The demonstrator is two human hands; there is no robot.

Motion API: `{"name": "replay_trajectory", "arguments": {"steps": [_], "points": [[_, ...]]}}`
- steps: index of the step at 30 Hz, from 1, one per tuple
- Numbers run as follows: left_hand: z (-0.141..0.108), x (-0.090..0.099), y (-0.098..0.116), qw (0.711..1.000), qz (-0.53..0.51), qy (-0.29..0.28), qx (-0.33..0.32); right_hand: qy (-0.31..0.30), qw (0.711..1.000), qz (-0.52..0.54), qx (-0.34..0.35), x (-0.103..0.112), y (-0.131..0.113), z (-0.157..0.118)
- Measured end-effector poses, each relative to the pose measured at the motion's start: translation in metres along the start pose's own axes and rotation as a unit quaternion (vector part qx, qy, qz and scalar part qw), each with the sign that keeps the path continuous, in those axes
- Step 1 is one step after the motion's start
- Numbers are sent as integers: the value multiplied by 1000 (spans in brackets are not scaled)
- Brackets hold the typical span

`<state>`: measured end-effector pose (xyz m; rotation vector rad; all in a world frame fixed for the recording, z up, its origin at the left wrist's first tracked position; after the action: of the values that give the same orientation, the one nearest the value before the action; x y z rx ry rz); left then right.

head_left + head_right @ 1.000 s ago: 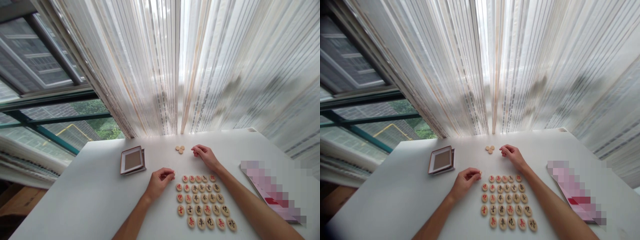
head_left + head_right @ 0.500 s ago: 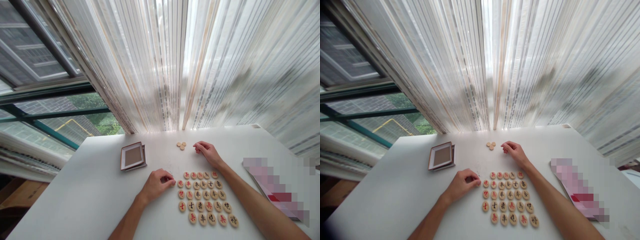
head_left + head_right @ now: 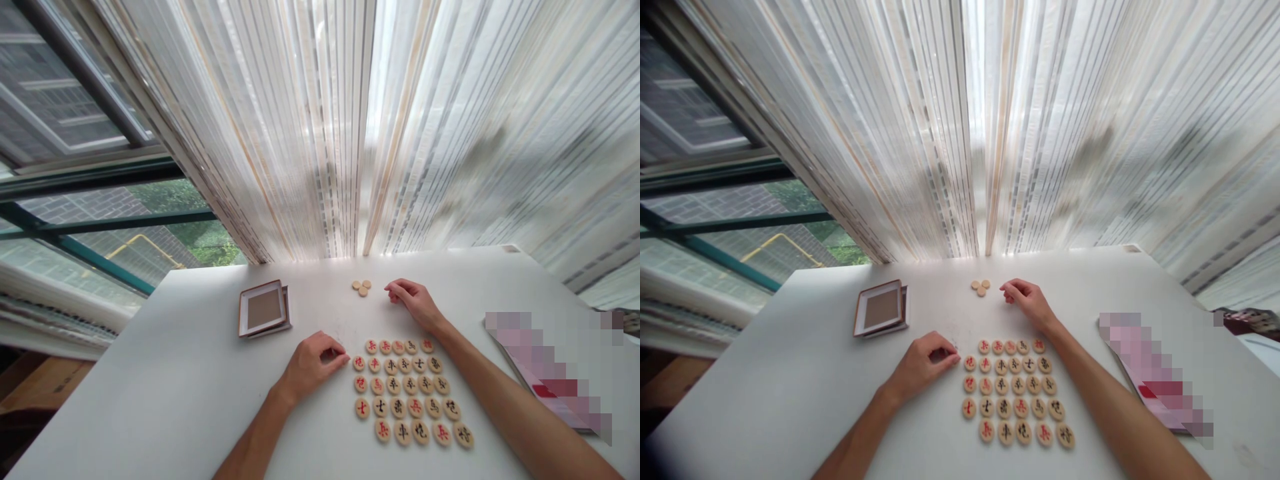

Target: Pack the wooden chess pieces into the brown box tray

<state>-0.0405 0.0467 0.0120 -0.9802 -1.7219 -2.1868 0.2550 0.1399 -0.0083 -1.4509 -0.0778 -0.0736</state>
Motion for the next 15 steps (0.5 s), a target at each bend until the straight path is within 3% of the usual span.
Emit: {"name": "replay_trajectory", "arguments": {"steps": [15], "points": [[1,-2,-3,1000,-27,-13,-9,2,1000,-6,1,-1,-5,-1]]}}
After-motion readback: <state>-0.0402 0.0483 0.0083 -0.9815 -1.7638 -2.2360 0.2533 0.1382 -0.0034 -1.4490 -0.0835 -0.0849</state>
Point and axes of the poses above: each hand's wrist, its own z-axis towards the middle knuckle, its own x-axis out of the back of the hand, y = z × x, the point moved 1 cm from there along z, towards the middle knuckle, and after that the axes turned 2 degrees about y, right-handed, at the moved point
